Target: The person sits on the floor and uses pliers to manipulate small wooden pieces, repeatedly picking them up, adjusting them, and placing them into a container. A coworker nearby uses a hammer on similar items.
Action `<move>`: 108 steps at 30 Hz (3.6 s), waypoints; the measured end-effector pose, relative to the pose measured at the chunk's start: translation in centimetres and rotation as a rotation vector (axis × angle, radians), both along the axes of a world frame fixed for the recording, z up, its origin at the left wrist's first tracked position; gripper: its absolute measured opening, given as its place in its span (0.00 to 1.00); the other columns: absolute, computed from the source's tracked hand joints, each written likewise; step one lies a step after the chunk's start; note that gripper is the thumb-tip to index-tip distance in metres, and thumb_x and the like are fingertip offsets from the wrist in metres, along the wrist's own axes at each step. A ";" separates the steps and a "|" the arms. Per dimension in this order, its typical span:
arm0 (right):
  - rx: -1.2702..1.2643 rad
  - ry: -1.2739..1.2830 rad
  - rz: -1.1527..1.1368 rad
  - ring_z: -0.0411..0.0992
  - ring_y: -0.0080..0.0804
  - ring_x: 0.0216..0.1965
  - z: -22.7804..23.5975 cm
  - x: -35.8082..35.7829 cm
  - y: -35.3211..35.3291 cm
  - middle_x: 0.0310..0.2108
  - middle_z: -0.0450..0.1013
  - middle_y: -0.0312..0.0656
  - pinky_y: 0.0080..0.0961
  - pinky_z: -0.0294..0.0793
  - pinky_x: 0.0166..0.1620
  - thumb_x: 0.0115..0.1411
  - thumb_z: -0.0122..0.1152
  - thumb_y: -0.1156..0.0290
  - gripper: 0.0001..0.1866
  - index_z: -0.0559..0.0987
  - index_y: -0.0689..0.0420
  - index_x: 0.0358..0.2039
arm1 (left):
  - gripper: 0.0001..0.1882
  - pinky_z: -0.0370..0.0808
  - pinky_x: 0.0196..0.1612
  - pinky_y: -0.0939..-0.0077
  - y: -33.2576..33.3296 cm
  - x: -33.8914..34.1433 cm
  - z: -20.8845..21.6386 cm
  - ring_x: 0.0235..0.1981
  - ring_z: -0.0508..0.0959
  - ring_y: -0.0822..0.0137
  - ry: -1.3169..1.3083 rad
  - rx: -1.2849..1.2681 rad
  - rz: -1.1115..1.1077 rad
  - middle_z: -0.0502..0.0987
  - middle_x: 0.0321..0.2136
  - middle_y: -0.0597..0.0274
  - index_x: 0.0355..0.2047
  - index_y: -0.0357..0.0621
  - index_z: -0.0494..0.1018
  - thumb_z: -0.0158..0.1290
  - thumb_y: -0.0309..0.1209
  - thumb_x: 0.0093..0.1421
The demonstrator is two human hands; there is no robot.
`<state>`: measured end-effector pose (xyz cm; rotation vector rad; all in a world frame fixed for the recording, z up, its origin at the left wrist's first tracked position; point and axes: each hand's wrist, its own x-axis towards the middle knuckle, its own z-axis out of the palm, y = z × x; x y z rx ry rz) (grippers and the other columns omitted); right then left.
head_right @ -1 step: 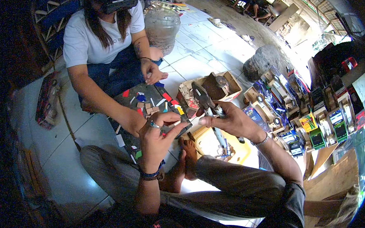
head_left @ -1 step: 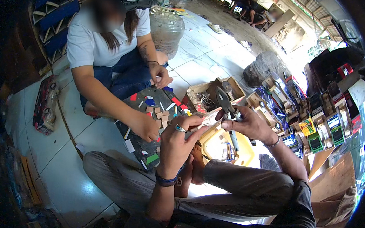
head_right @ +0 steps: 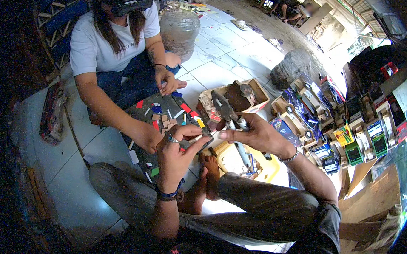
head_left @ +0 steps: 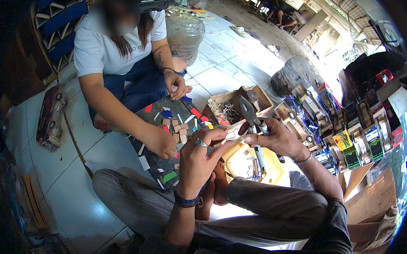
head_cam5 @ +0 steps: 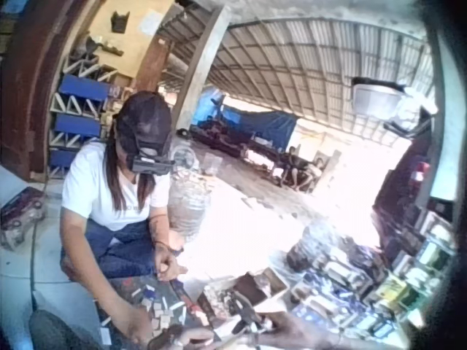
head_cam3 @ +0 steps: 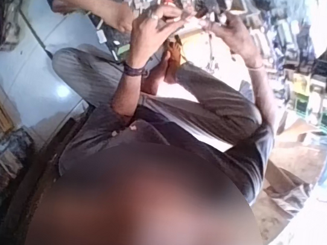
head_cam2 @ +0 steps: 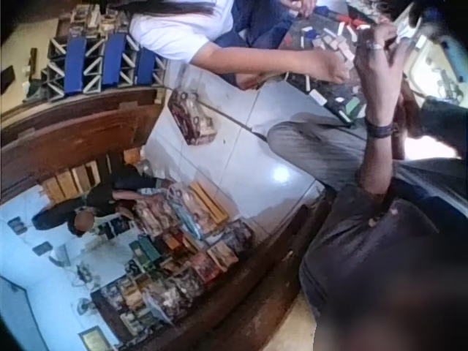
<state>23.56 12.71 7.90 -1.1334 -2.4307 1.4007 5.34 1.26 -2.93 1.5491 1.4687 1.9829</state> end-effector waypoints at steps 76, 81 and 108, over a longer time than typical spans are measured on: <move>0.075 -0.273 -0.090 0.77 0.26 0.36 -14.6 10.1 8.1 0.30 0.81 0.38 0.29 0.75 0.41 0.65 0.67 0.51 0.21 0.82 0.58 0.41 | 0.08 0.77 0.52 0.71 4.6 9.7 -15.5 0.46 0.83 0.65 -0.164 -0.281 -0.155 0.84 0.45 0.56 0.46 0.37 0.79 0.54 0.24 0.69; -0.221 0.151 -0.012 0.72 0.22 0.42 -8.3 6.3 5.3 0.36 0.76 0.33 0.24 0.72 0.47 0.63 0.70 0.52 0.26 0.80 0.59 0.51 | 0.11 0.78 0.52 0.76 4.2 8.6 -7.2 0.47 0.82 0.68 -0.650 0.015 -0.314 0.82 0.47 0.52 0.48 0.33 0.74 0.57 0.21 0.67; 0.818 -0.020 0.265 0.76 0.54 0.47 -3.2 1.6 1.1 0.47 0.76 0.53 0.41 0.76 0.49 0.64 0.63 0.67 0.21 0.74 0.60 0.56 | 0.18 0.80 0.44 0.67 -0.3 0.8 -1.3 0.42 0.83 0.59 0.140 0.027 0.240 0.82 0.42 0.54 0.53 0.46 0.81 0.57 0.20 0.64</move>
